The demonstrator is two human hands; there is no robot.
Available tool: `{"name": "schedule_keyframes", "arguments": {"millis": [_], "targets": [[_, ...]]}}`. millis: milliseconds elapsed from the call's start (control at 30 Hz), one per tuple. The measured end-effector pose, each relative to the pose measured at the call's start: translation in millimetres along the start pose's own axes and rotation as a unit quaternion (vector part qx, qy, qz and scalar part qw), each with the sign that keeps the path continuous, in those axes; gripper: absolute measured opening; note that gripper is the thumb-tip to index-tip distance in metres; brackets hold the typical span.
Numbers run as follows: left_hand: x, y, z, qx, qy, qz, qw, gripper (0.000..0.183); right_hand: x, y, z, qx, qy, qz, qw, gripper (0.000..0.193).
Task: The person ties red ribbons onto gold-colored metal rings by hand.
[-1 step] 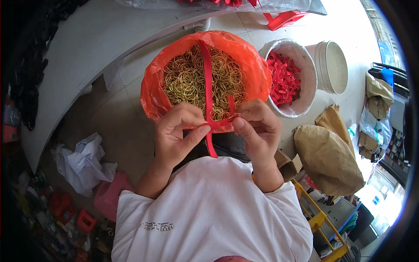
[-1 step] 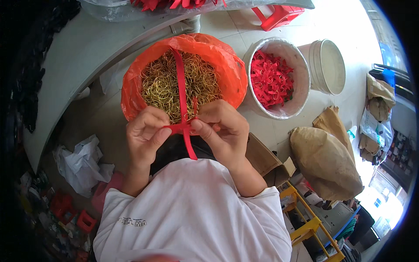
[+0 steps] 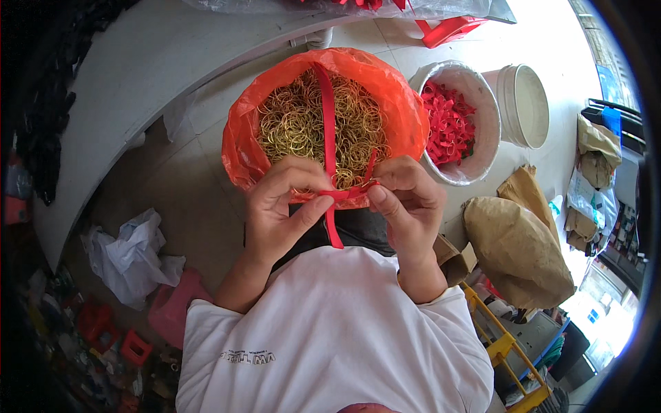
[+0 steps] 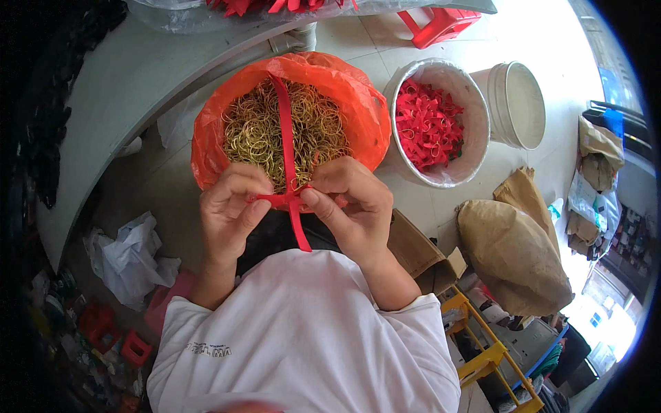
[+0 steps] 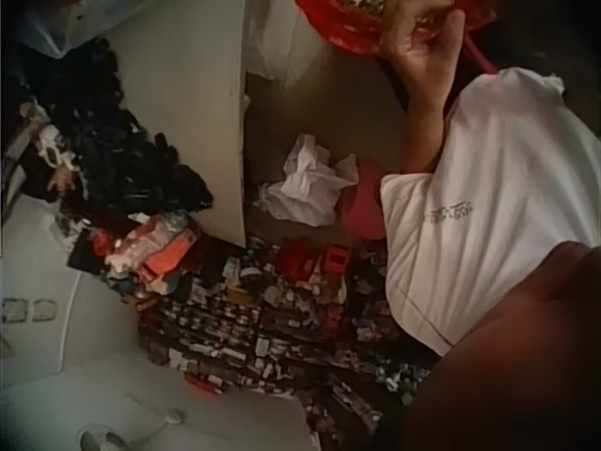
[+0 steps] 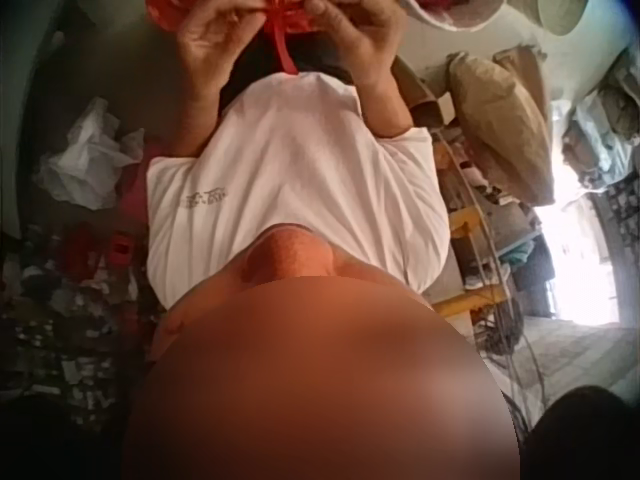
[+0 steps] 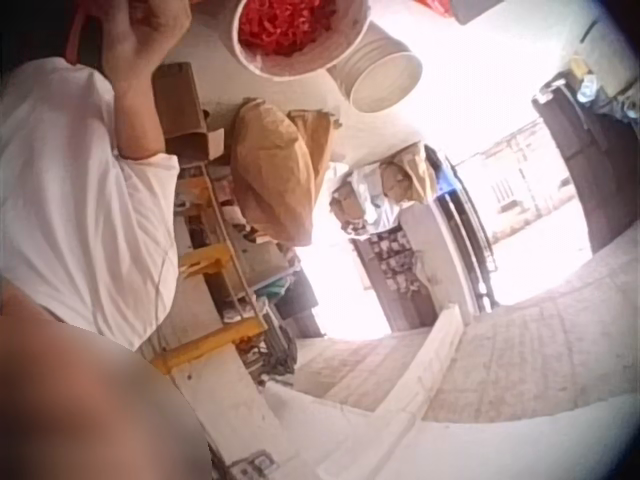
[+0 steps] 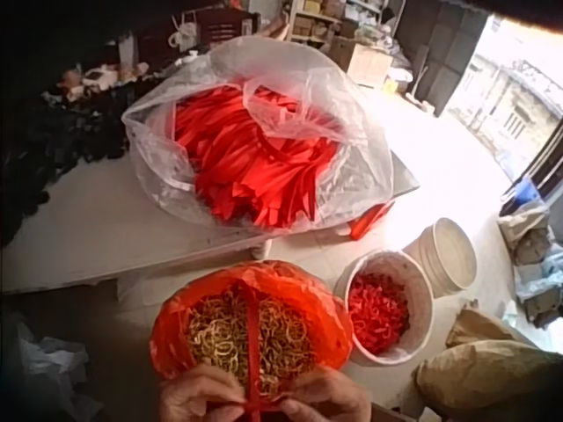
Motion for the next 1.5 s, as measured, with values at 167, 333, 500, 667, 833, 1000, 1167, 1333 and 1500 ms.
{"name": "schedule_keyframes", "arguments": {"millis": [167, 333, 500, 667, 833, 1000, 1167, 1333, 1500], "targets": [[-1.2, -3.9, -0.3, -0.027, 0.02, -0.03, 0.999, 0.016, -9.9, -2.1, -9.3, -0.072, 0.144, 0.168, 0.973, 0.012], [-5.0, -0.6, 9.4, -0.054, 0.143, 0.233, 0.96, 0.013, 5.3, -4.0, -13.3, -0.091, 0.191, 0.249, 0.945, 0.02], [-12.0, -5.5, 9.1, 0.02, 0.18, 0.269, 0.946, 0.011, 3.4, 0.3, -13.7, -0.093, 0.125, 0.107, 0.982, 0.018], [-9.2, -7.8, 7.0, 0.04, 0.152, 0.151, 0.976, 0.008, -2.2, -2.0, -12.2, -0.103, 0.133, 0.157, 0.973, 0.02], [-15.1, 3.6, 8.0, -0.033, 0.118, 0.17, 0.978, 0.008, 6.4, -2.2, -8.2, -0.131, -0.041, -0.053, 0.989, 0.015], [-8.7, -0.4, 5.3, -0.027, 0.126, 0.093, 0.987, 0.01, 5.8, -3.3, -6.3, -0.084, -0.064, -0.11, 0.988, 0.012], [-6.0, -1.5, 4.3, -0.047, 0.124, 0.068, 0.989, 0.013, 8.2, -1.8, -7.3, -0.104, -0.013, -0.005, 0.995, 0.012], [-2.9, -1.0, 4.3, -0.044, 0.052, -0.001, 0.998, 0.017, 7.1, -6.0, -3.0, -0.1, -0.131, -0.136, 0.977, 0.012], [2.2, -3.3, 2.3, -0.021, -0.078, -0.145, 0.986, 0.017, 9.5, -13.7, 5.7, -0.087, -0.164, -0.216, 0.959, 0.013]]}}
Point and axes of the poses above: each hand's wrist, its own z-axis away from the middle knuckle, its own y-axis out of the back of the hand, x = y × z, the point moved 2 cm from there along -z, towards the middle knuckle, and after that the axes turned 7 degrees about z, right-handed, at the moved point
